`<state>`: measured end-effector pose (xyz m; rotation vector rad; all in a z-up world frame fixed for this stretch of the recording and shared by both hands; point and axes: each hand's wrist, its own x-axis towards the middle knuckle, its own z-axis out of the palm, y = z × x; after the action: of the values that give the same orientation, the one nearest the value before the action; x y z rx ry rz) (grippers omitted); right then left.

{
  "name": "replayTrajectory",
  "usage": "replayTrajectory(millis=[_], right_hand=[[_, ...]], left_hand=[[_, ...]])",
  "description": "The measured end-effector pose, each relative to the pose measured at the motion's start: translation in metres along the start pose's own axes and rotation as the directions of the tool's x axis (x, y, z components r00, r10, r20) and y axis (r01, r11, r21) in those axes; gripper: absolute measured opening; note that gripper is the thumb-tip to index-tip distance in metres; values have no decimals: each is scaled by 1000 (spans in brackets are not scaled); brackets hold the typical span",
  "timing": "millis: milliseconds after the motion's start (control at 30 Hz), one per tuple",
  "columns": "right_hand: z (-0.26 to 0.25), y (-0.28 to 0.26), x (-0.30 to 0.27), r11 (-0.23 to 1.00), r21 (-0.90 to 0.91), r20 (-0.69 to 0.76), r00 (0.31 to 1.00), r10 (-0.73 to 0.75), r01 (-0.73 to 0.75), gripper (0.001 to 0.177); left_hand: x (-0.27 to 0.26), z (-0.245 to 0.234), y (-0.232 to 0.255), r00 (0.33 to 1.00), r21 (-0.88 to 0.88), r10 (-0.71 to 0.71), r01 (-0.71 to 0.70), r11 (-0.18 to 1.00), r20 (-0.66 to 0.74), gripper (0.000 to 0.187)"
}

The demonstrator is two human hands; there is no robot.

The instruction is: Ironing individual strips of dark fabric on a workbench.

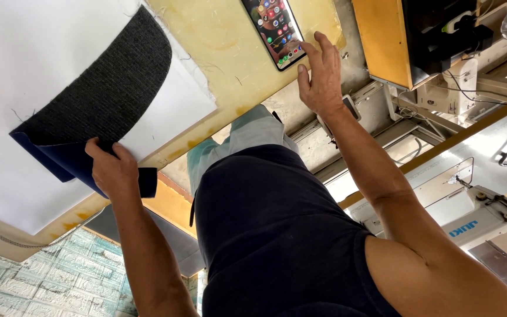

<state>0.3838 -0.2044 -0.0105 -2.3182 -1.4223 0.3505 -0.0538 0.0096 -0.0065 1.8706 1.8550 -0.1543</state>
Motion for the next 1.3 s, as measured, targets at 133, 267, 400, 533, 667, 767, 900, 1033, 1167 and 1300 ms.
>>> replayTrajectory(millis=[133, 267, 400, 533, 667, 767, 900, 1033, 1167, 1300], right_hand=[[1, 0, 4, 1000, 17, -8, 1000, 11, -11, 43], [4, -3, 5, 999, -43, 22, 1000, 21, -20, 47], [2, -12, -1, 998, -39, 134, 990, -45, 50, 46], [7, 0, -7, 999, -24, 25, 999, -24, 24, 41], [-1, 5, -7, 998, -41, -25, 999, -39, 38, 39], [2, 11, -5, 999, 51, -55, 998, -15, 18, 39], [-4, -1, 7, 997, -34, 19, 997, -75, 76, 42], [-5, -12, 19, 973, -160, 151, 978, -142, 166, 47], [3, -8, 19, 965, -172, 149, 973, -175, 199, 46], [3, -7, 23, 951, -207, 174, 965, -195, 229, 48]], left_hand=[[-1, 0, -1, 1000, 14, -19, 19, 1000, 12, 38], [-1, -1, 3, 999, 7, -33, 33, 999, 14, 39], [-2, -1, 2, 1000, 9, -6, 6, 1000, -2, 38], [-3, -5, 7, 1000, -8, -8, 8, 1000, 18, 37], [-3, -5, 6, 1000, -1, -10, 10, 1000, 10, 37], [-3, -5, 7, 1000, -6, -15, 15, 1000, 20, 38], [-3, -2, 4, 1000, 10, -3, 3, 1000, 15, 38], [-4, -5, 7, 1000, 5, -10, 10, 1000, 21, 39], [-3, -3, 4, 1000, 12, -9, 8, 1000, 17, 40], [-2, 0, 1, 1000, 9, -3, 3, 1000, 14, 40]])
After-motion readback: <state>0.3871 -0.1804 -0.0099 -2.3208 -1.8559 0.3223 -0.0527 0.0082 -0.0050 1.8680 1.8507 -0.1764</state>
